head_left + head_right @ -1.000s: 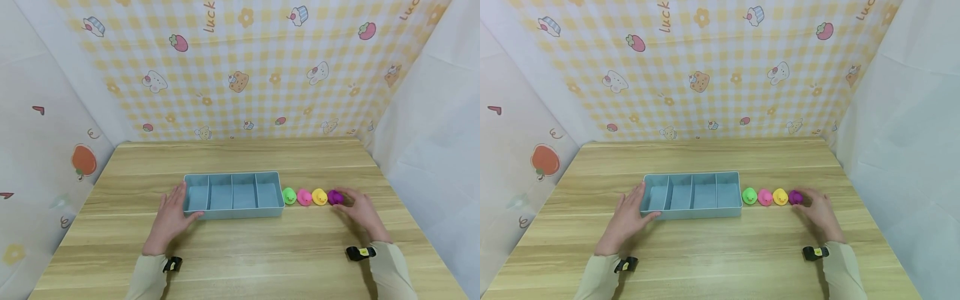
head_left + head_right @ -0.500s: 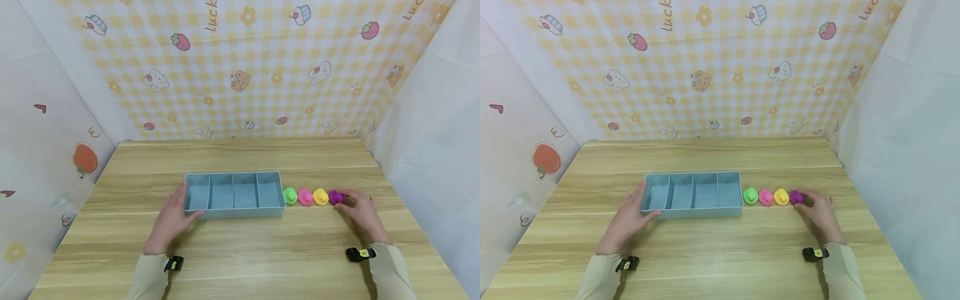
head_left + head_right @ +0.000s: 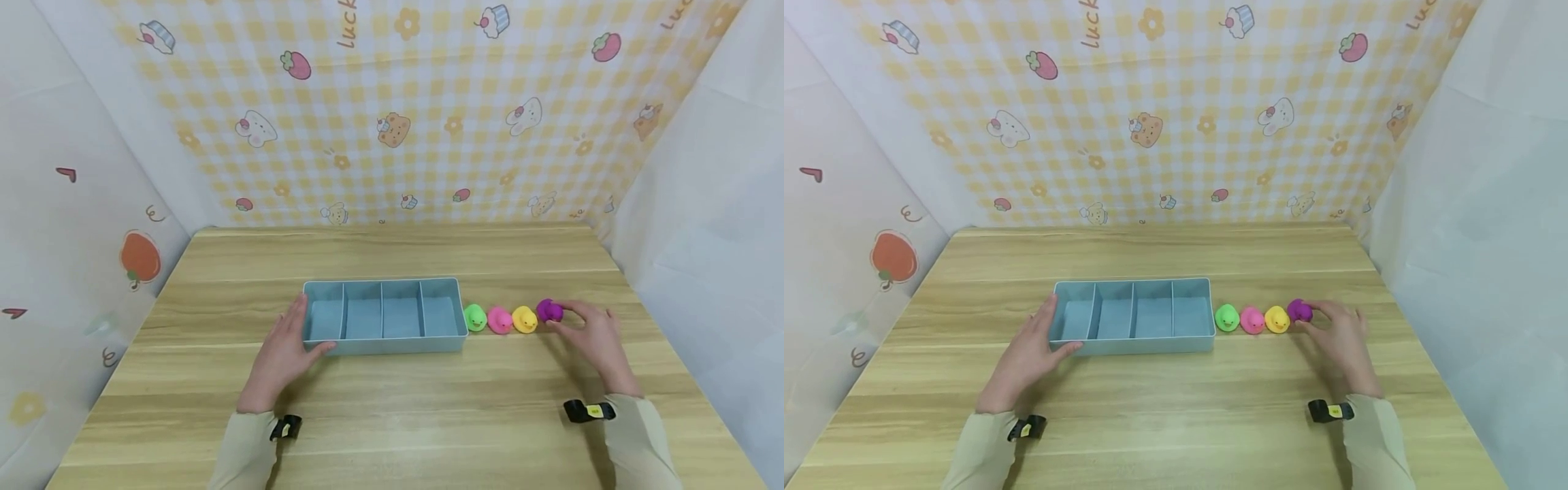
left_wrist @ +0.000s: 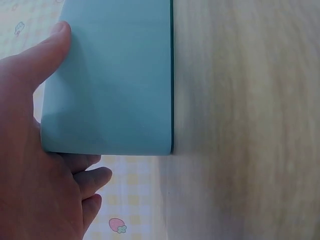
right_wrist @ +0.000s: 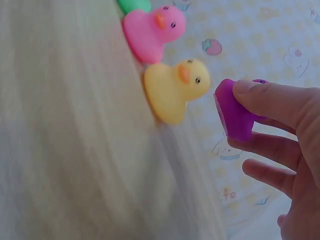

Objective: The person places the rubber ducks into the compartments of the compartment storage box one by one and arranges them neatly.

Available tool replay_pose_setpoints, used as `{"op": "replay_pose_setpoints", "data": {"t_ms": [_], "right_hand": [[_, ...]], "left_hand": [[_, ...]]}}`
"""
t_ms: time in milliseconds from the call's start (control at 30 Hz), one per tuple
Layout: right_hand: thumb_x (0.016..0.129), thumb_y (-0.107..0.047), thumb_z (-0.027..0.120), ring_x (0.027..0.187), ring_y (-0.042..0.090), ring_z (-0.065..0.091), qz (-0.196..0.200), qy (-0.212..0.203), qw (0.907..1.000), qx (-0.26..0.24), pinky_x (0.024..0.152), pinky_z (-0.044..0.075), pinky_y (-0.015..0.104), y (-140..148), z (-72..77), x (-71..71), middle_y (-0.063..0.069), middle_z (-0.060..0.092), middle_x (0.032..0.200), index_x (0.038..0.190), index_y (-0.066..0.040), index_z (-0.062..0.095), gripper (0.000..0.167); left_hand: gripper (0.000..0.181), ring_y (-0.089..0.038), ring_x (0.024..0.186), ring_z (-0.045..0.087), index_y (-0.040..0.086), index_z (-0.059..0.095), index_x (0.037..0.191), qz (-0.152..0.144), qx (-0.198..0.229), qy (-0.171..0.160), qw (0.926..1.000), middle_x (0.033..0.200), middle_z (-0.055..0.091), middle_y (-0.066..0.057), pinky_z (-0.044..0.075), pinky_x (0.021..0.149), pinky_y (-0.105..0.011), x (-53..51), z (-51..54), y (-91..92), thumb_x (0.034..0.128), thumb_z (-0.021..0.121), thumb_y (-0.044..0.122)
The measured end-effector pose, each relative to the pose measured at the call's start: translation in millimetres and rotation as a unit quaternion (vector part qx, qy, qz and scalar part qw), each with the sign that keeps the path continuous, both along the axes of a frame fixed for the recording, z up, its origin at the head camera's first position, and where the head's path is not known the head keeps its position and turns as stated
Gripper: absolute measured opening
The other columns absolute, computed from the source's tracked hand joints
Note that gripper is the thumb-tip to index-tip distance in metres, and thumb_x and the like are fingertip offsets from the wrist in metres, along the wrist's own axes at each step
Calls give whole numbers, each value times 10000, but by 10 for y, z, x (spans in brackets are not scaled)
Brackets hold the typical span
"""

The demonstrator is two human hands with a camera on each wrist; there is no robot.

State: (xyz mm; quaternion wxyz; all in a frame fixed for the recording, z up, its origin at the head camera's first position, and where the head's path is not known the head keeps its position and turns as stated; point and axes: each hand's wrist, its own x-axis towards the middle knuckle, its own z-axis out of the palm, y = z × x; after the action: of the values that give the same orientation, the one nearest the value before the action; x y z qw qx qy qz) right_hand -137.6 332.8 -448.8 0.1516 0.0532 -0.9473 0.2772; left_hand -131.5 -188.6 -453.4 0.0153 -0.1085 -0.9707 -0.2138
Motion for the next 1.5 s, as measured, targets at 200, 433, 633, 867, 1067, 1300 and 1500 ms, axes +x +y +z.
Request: {"op": "replay_pose_setpoints", "data": {"t_ms": [200,433,633,867,1067,1300,1500], "right_hand": [[746,-73,792,1056,473,544,95,139,9999,-11,1007,183,709,-115,92,-23,270,659,1077,1081,24,663,372],[711,-38,809,991,437,575,291,486,9983,-143,974,257,644,-244,105,-55,255,687,995,1034,49,677,359],[707,-48,812,996,427,568,321,510,9981,-98,1005,215,682,-359,125,-81,249,691,978,1018,49,682,351],[731,-90,811,1001,402,560,424,351,9982,-216,1018,238,622,-524,158,-105,232,698,1003,1046,41,687,363],[728,-63,808,977,372,563,578,426,9972,-229,1040,228,613,-668,198,-135,218,702,1004,1057,27,690,361],[733,-57,806,990,417,614,786,345,9957,-338,1113,207,610,-824,221,-156,243,693,1014,1069,51,678,375],[733,-90,813,987,399,640,894,330,9951,-273,1127,239,574,-950,237,-191,221,701,1011,1065,33,687,375]], "left_hand": [[1054,-404,1438,194,-30,108,1514,12,39,-19,10000,1577,149,-220,177,1172,-552,10,-5,-2,831,643,568],[1056,-408,1436,195,-36,112,1512,-23,44,-5,10000,1576,144,-222,179,1169,-560,7,-2,-6,833,628,586],[1053,-409,1438,189,-32,110,1513,-44,95,-18,9999,1580,136,-213,178,1168,-561,-3,14,-7,835,625,588],[1063,-405,1441,183,-25,89,1517,-14,155,-49,9999,1581,133,-214,170,1173,-552,7,6,-8,835,624,589],[1033,-416,1436,186,-36,82,1514,-14,264,-32,9996,1574,141,-233,180,1170,-553,17,10,-2,859,611,564],[1032,-413,1440,176,-32,66,1515,-5,361,-101,9993,1571,142,-243,188,1168,-553,22,13,-1,869,570,595],[1042,-408,1445,159,-2,31,1524,27,413,-199,9989,1581,111,-229,173,1170,-557,29,20,3,868,548,620]]}}
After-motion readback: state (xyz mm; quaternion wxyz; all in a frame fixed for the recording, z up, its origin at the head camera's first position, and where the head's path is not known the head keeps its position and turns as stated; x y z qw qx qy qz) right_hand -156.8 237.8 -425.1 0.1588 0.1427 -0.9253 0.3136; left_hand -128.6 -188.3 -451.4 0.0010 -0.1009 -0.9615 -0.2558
